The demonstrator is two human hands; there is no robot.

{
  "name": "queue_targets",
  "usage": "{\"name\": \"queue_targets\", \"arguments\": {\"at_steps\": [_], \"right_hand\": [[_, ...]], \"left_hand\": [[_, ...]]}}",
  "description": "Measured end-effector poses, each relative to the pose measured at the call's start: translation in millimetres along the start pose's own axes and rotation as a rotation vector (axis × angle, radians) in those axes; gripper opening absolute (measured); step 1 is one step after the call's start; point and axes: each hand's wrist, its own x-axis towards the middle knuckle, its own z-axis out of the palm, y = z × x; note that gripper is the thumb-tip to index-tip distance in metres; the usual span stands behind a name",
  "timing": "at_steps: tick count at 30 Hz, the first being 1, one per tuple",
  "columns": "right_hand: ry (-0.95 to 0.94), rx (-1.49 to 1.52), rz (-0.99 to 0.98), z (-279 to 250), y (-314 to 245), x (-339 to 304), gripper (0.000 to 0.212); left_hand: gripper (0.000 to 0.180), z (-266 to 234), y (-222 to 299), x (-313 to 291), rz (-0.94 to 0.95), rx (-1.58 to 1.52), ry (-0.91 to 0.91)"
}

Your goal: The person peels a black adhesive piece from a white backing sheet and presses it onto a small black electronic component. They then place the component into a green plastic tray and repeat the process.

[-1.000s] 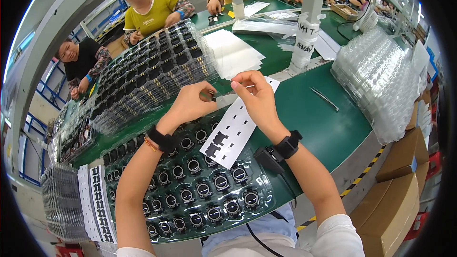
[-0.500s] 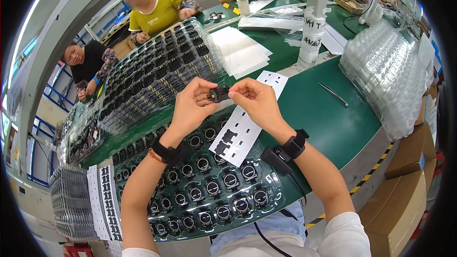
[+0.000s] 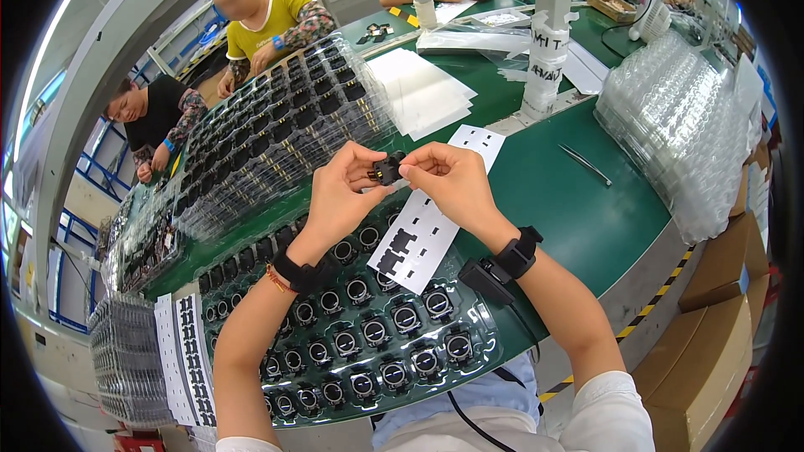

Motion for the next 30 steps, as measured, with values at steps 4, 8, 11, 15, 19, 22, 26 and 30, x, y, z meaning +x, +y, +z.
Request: {"name": "queue_targets", "arguments": {"at_steps": [4,8,11,15,19,22,26,30], "right_hand": [[0.028,-0.102,-0.061,1.4,-2.6,-2.4,0.010],[0.051,-0.402,-0.352,1.1,5.3,-1.6,0.010],[-0.007,-0.365,-0.373,3.9,7.2,-2.5,0.016],[0.033,-0.232,-0.297,1.1,5.6,-1.8,0.021],[-0.048,-0.389,-0.101,-13.7,-6.2,2.5,0.022],[-0.134,-0.660,-0.080,-22.3,-5.8,-0.5,0.021],[-0.230,-1.014,-0.146,-29.9,-4.3,-3.9,0.023],[-0.296,-1.063,-0.050,-29.5,1.9,-4.2,0.029]], "left_hand": [[0.034,2.1,4.6,-2.2,0.012,0.042,0.000],[0.028,3.4,-4.0,-0.6,0.006,0.001,0.052],[0.026,-3.3,-12.0,4.9,-0.050,-0.011,0.167],[0.024,-0.4,-8.7,9.3,-0.092,-0.085,0.212],[0.023,-2.9,-9.2,11.5,-0.172,-0.154,0.187],[0.022,-4.9,-10.6,12.9,-0.228,-0.171,0.158],[0.022,-5.3,-12.7,17.4,-0.272,-0.189,0.122],[0.024,-5.5,-22.7,26.5,-0.304,-0.133,0.144]]}}
